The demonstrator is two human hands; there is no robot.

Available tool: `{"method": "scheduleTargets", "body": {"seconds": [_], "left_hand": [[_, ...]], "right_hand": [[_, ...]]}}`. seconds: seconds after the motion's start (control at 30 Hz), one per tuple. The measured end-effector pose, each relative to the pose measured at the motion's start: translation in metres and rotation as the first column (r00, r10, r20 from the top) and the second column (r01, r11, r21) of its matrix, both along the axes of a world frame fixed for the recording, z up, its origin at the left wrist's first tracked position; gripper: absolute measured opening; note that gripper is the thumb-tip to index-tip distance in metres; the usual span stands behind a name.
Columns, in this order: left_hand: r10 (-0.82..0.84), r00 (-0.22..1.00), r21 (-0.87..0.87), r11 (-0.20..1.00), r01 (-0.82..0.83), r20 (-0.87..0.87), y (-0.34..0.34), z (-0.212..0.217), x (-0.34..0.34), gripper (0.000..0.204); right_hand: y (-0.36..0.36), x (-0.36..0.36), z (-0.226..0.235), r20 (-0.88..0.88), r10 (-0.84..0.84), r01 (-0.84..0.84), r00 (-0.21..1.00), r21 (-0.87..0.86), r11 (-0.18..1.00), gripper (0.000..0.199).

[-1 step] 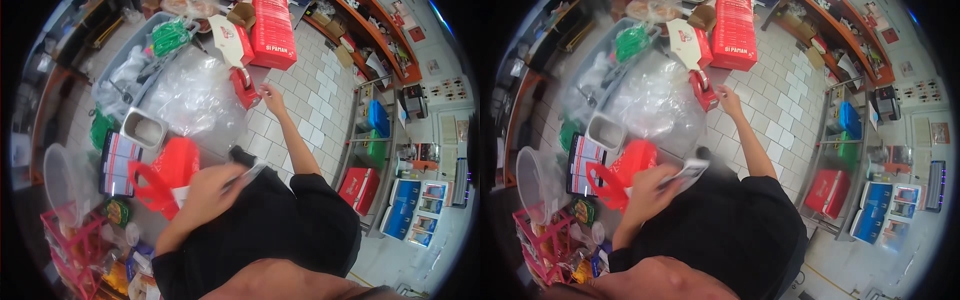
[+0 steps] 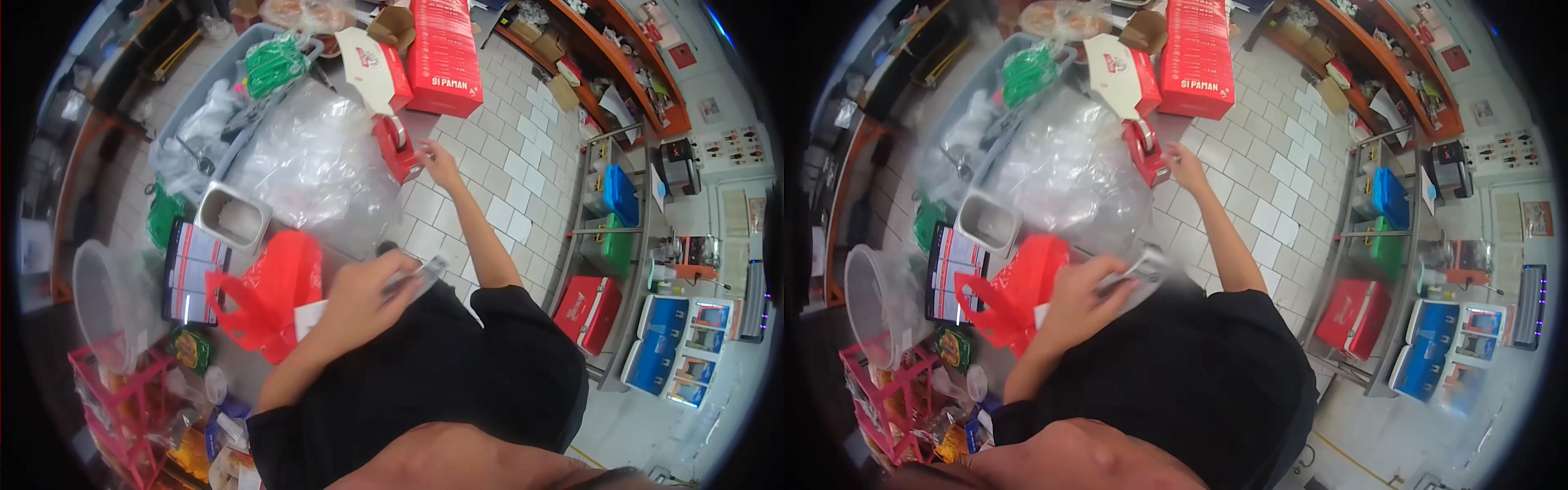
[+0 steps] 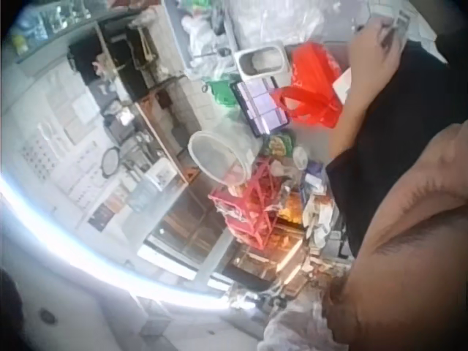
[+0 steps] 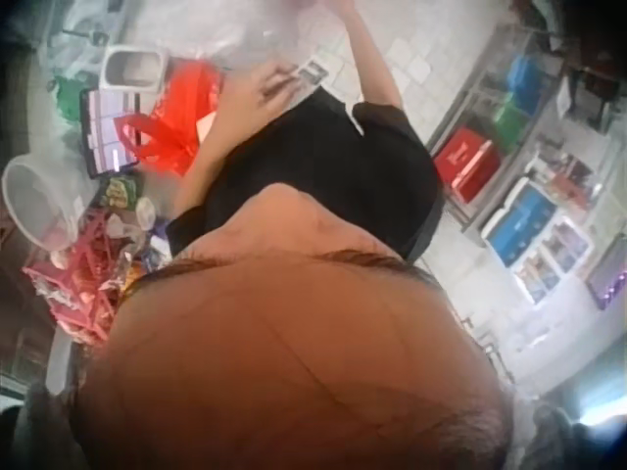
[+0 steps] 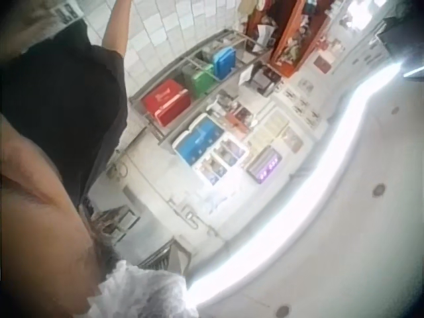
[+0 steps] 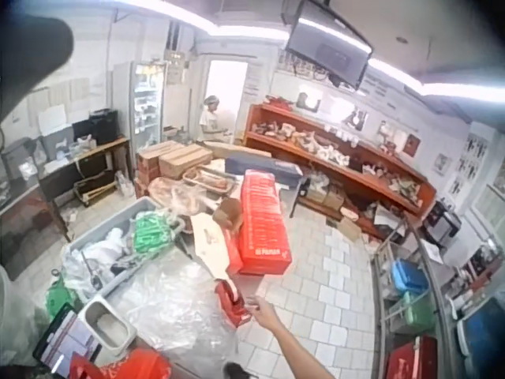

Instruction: The person packs food containers into a red bag, ties it, attaches a receipt, and hands it through the service window. Next, the person writes on an order receipt with a pen, closes food into boxes, and packs the boxes into a clear plastic bag.

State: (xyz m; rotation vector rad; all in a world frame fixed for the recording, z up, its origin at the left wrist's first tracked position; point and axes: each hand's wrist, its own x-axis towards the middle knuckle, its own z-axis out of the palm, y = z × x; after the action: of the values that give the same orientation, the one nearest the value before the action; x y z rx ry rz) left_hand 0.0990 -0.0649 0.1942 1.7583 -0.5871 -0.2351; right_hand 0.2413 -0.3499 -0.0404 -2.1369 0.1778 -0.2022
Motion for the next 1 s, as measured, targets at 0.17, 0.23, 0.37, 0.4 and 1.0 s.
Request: {"method": "scheduleTargets", "body": {"seconds": [0.17,0.23,0.37,0.4,1.0], "left_hand": [[0.191,0.862,0.024,0.979,-0.204,-0.469,-0.118,-0.199,0.039,0.026],[0.220,0.813,-0.007,0.964,-0.266,-0.538,-0.142,-0.249,0.052,0.028],[0.121,0.542,-0.265,0.772,-0.578,-0.831,-0.159,-0.290,0.063,0.026],[0.143,0.539,-0.268,0.745,-0.611,-0.830,-0.164,-0.294,0.056,0.027],[0.237,0.498,-0.126,0.797,-0.590,-0.834,-0.195,-0.236,0.039,0.021]], "right_hand": [[-0.016,0.019,-0.025,-0.222,0.340,-0.213,0.914,0.451,0.867,0.044],[-0.015,0.013,-0.015,-0.253,0.389,-0.179,0.886,0.588,0.789,0.043],[-0.010,-0.035,0.084,-0.169,0.255,-0.123,0.952,0.550,0.826,0.030],[-0.021,-0.068,0.090,-0.252,0.227,-0.059,0.941,0.538,0.841,0.031],[-0.056,-0.012,-0.017,-0.417,0.718,-0.160,0.557,0.794,0.586,0.046]]}}
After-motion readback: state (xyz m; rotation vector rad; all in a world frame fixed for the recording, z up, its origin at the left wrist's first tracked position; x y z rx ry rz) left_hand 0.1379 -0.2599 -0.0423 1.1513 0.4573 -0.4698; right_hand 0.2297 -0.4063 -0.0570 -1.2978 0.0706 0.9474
